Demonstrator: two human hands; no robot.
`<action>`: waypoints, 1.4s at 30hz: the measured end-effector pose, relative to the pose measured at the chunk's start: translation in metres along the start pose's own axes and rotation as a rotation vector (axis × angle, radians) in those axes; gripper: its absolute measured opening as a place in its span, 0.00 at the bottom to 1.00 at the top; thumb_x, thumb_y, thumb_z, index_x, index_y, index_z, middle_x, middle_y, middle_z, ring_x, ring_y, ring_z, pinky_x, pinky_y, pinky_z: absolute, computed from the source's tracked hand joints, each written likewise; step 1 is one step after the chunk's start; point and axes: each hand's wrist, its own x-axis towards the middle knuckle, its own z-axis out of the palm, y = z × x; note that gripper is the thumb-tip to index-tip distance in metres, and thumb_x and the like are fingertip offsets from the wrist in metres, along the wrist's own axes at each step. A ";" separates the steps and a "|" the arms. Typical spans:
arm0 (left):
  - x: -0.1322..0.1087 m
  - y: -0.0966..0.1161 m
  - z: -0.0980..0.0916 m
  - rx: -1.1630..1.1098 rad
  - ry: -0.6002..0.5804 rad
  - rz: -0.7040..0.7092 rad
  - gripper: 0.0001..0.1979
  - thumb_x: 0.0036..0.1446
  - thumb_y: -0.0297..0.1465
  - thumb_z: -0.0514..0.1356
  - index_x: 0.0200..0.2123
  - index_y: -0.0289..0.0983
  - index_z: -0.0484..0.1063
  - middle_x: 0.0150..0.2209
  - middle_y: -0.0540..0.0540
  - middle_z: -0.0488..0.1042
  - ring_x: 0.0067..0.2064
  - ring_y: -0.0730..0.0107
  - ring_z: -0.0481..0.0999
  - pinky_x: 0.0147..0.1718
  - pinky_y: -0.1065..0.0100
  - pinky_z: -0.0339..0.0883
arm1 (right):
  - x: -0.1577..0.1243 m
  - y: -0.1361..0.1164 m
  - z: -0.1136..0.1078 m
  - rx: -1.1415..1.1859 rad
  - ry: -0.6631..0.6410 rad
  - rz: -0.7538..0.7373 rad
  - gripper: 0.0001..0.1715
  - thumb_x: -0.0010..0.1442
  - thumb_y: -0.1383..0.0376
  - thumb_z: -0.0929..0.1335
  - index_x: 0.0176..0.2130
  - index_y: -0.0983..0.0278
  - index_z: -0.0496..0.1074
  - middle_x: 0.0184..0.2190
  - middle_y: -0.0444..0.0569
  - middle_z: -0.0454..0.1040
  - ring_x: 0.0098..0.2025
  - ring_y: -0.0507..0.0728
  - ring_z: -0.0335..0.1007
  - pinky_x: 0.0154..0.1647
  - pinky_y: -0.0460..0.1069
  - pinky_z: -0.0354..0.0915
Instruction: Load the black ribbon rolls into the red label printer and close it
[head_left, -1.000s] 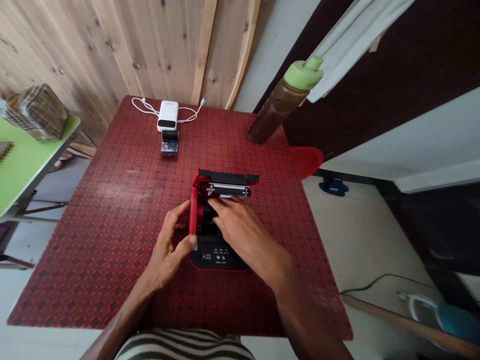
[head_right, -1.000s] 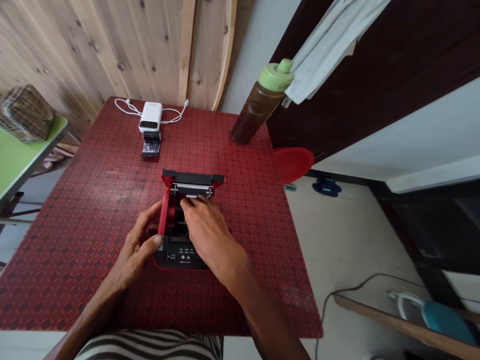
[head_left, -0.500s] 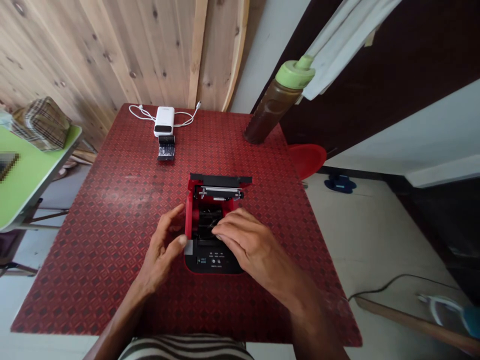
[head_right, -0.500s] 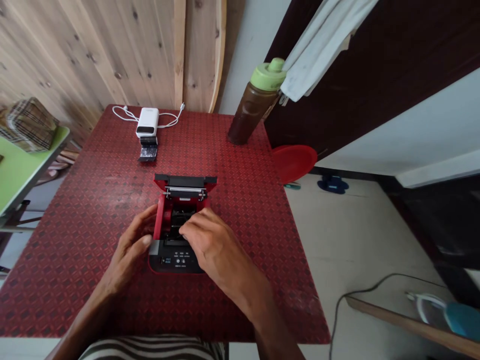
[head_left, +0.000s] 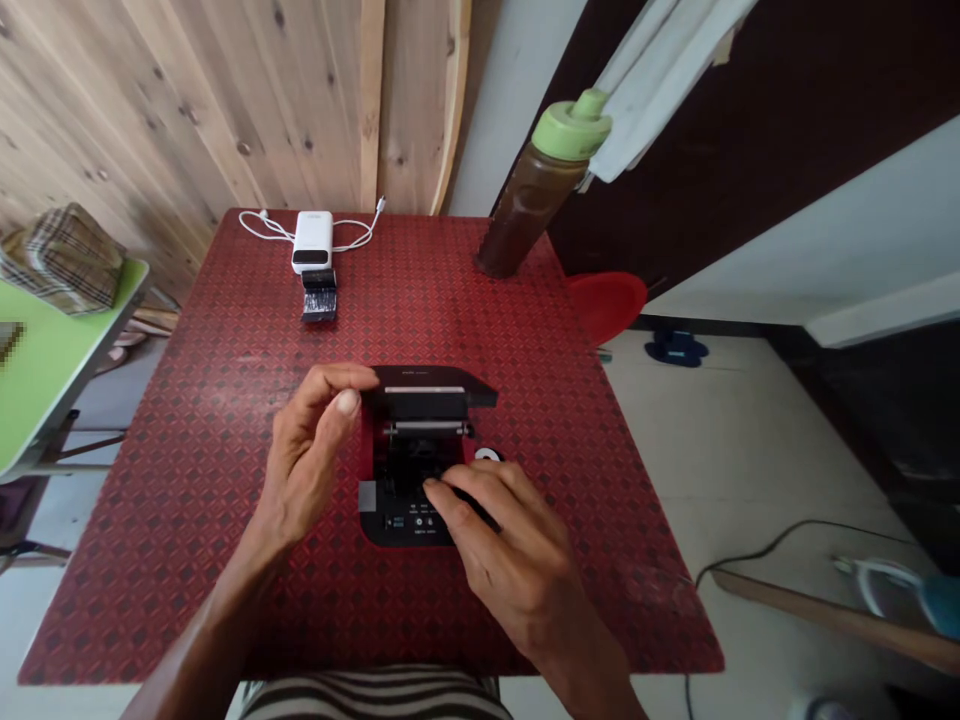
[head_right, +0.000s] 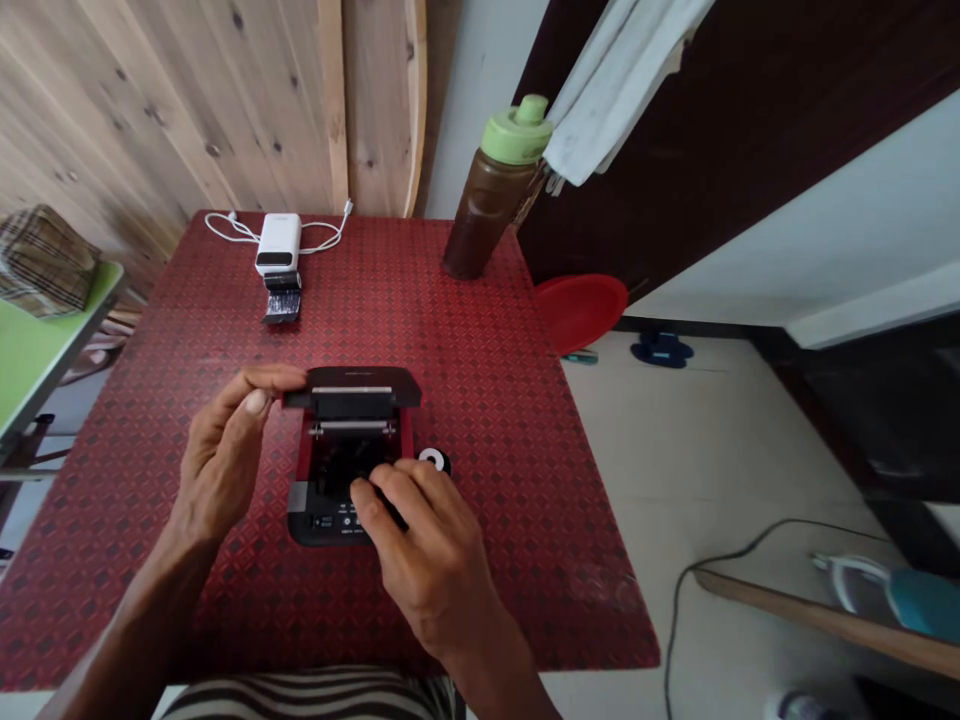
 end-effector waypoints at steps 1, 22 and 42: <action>-0.005 0.000 0.001 0.013 0.012 -0.013 0.10 0.75 0.41 0.62 0.44 0.44 0.82 0.49 0.46 0.82 0.55 0.60 0.79 0.59 0.56 0.69 | -0.003 -0.002 0.000 -0.025 0.016 -0.012 0.15 0.70 0.81 0.69 0.49 0.70 0.82 0.44 0.56 0.85 0.47 0.61 0.78 0.52 0.56 0.77; -0.054 -0.025 0.013 -0.349 -0.025 -0.455 0.33 0.67 0.41 0.70 0.72 0.51 0.68 0.76 0.46 0.68 0.78 0.46 0.64 0.74 0.48 0.64 | -0.009 -0.012 0.010 -0.037 0.019 0.124 0.13 0.74 0.70 0.70 0.56 0.63 0.76 0.54 0.55 0.87 0.60 0.63 0.85 0.63 0.60 0.76; -0.054 -0.038 0.014 -0.276 -0.048 -0.355 0.35 0.67 0.42 0.67 0.74 0.50 0.65 0.77 0.43 0.66 0.79 0.45 0.62 0.75 0.44 0.59 | 0.005 0.034 -0.012 0.185 0.220 0.252 0.11 0.74 0.66 0.71 0.51 0.55 0.83 0.49 0.49 0.88 0.53 0.62 0.86 0.59 0.63 0.80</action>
